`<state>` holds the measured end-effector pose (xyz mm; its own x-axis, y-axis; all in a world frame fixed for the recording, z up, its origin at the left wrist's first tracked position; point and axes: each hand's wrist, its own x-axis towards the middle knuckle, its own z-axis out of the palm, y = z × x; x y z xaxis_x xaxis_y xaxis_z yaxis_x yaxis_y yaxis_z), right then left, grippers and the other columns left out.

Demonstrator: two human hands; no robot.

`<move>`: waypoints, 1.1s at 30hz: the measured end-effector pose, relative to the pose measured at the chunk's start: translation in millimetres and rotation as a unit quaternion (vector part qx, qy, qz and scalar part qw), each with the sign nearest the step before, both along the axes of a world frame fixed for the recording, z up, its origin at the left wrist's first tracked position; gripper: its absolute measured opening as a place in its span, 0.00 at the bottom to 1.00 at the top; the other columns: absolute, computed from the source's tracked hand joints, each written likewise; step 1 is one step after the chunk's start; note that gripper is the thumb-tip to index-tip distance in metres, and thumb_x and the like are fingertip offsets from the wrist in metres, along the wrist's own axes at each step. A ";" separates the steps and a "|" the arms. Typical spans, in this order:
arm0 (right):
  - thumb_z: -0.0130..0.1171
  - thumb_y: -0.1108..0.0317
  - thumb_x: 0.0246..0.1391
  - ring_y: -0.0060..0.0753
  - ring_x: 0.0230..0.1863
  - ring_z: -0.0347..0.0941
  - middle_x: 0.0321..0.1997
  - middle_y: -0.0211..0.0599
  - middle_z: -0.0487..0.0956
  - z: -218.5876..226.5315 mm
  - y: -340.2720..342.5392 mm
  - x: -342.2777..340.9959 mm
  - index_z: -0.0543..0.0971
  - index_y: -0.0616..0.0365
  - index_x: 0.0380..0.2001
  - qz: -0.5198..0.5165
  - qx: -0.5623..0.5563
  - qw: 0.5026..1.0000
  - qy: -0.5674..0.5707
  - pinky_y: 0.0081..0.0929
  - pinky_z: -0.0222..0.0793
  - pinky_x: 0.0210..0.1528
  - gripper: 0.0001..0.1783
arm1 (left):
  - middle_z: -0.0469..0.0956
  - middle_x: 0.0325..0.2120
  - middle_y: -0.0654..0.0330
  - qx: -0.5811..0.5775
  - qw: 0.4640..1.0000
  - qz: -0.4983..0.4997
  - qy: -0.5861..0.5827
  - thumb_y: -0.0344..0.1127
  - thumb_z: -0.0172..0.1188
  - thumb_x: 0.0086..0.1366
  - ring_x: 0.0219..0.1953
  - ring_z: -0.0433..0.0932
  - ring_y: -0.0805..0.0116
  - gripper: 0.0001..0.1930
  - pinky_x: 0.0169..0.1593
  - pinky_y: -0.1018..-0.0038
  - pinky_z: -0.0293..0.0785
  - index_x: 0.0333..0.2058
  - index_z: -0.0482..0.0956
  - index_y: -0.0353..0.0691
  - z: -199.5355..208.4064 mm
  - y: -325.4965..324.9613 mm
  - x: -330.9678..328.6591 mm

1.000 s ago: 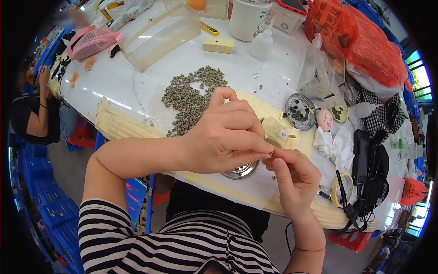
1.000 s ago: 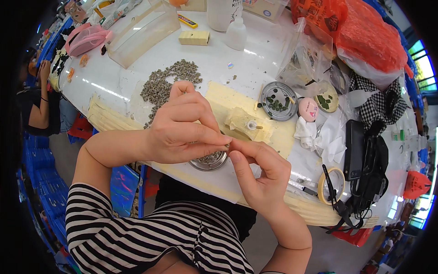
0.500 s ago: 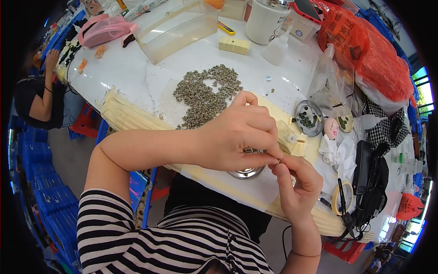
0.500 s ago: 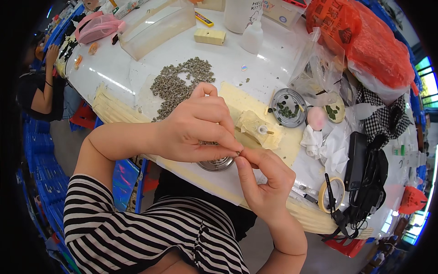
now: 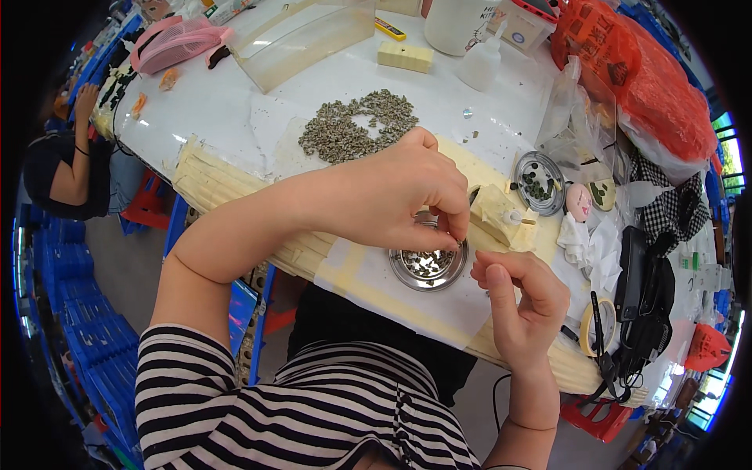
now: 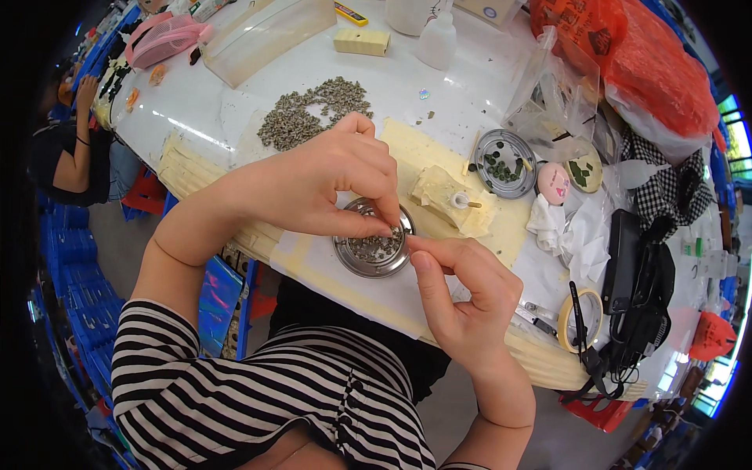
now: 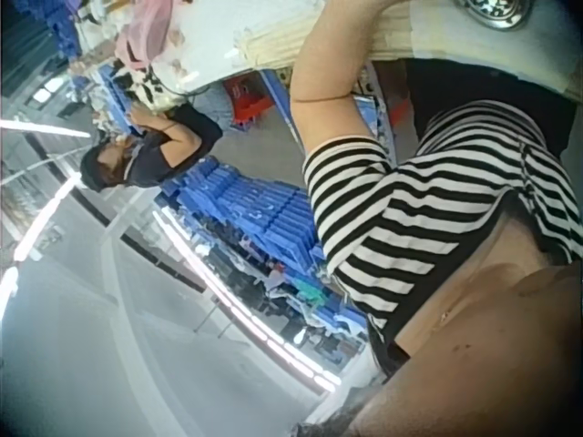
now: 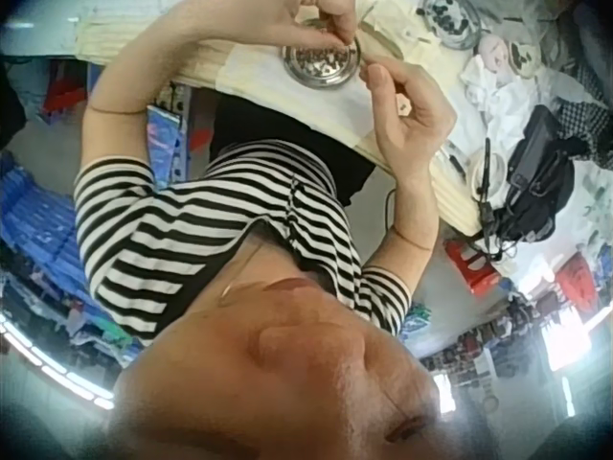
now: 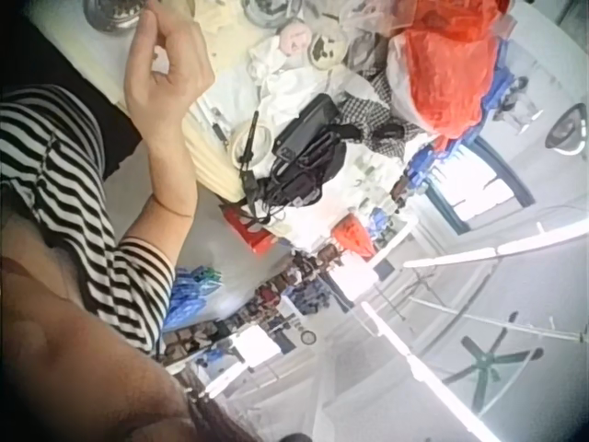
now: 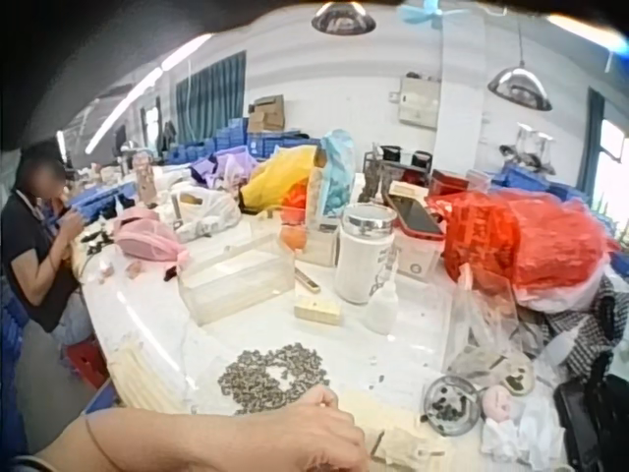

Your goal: The person places small decorative elements onto a plastic toy component by hand, handling individual small pieces from a tray and pressing them into place.

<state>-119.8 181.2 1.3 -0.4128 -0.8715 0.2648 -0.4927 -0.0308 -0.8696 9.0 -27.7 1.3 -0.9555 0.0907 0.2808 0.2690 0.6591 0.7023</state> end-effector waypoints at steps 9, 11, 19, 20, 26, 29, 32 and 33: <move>0.64 0.78 0.54 0.26 0.28 0.78 0.30 0.40 0.84 1.0 -0.8 -0.1 0.85 0.66 0.34 0.023 0.004 1.000 0.021 0.19 0.72 0.31 0.05 | 0.75 0.25 0.72 -0.033 0.999 0.001 0.022 0.34 0.69 0.58 0.31 0.72 0.73 0.03 0.51 0.67 0.55 0.30 0.84 0.48 -1.9 -2.8 0.0; 0.64 0.77 0.55 0.25 0.29 0.79 0.31 0.40 0.84 -0.3 -0.8 0.6 0.84 0.66 0.36 0.023 0.017 1.000 -0.003 0.19 0.73 0.32 0.06 | 0.75 0.25 0.73 -0.008 0.999 0.017 0.047 0.34 0.70 0.57 0.30 0.71 0.73 0.03 0.49 0.68 0.55 0.30 0.85 0.48 1.7 -0.9 -1.1; 0.60 0.74 0.61 0.23 0.34 0.80 0.36 0.36 0.83 1.8 -1.7 4.7 0.81 0.67 0.43 0.042 0.087 0.955 -0.281 0.20 0.76 0.38 0.09 | 0.75 0.25 0.75 -0.020 0.989 0.021 0.147 0.35 0.74 0.53 0.29 0.68 0.74 0.08 0.45 0.69 0.56 0.33 0.87 0.51 -0.4 5.1 -2.9; 0.60 0.74 0.61 0.22 0.34 0.80 0.36 0.36 0.83 1.3 -1.2 4.1 0.81 0.67 0.42 0.042 0.081 0.959 -0.269 0.20 0.76 0.38 0.08 | 0.75 0.25 0.75 -0.026 0.987 0.024 0.154 0.35 0.74 0.53 0.29 0.68 0.74 0.08 0.45 0.69 0.56 0.33 0.87 0.52 -0.2 5.6 -2.8; 0.63 0.76 0.58 0.21 0.31 0.79 0.34 0.36 0.83 -5.8 1.0 1.8 0.82 0.67 0.38 0.025 0.055 0.977 -0.206 0.18 0.75 0.36 0.06 | 0.76 0.27 0.75 -0.047 0.985 0.024 0.163 0.37 0.75 0.53 0.30 0.70 0.75 0.07 0.46 0.67 0.56 0.32 0.86 0.52 1.0 8.4 -1.2; 0.64 0.77 0.56 0.21 0.30 0.78 0.33 0.36 0.83 -7.8 -0.1 2.1 0.82 0.66 0.36 0.014 0.043 0.985 -0.164 0.18 0.74 0.35 0.04 | 0.76 0.27 0.75 -0.061 0.983 0.029 0.169 0.37 0.75 0.53 0.30 0.71 0.75 0.08 0.47 0.66 0.56 0.32 0.86 0.51 0.4 8.4 -1.1; 0.64 0.78 0.55 0.21 0.29 0.78 0.32 0.37 0.83 -8.6 -1.7 3.1 0.83 0.66 0.35 0.008 0.023 0.995 -0.102 0.18 0.74 0.34 0.04 | 0.76 0.27 0.75 -0.072 0.982 0.031 0.173 0.37 0.75 0.53 0.31 0.72 0.75 0.08 0.47 0.66 0.56 0.32 0.86 0.51 -0.1 8.6 -1.2; 0.64 0.78 0.55 0.21 0.29 0.78 0.31 0.37 0.83 -8.4 -2.2 3.8 0.83 0.66 0.35 0.004 0.020 0.996 -0.090 0.18 0.74 0.34 0.04 | 0.76 0.27 0.75 -0.071 0.982 0.033 0.173 0.37 0.75 0.53 0.31 0.72 0.75 0.08 0.47 0.66 0.56 0.32 0.86 0.51 -0.2 8.6 -1.1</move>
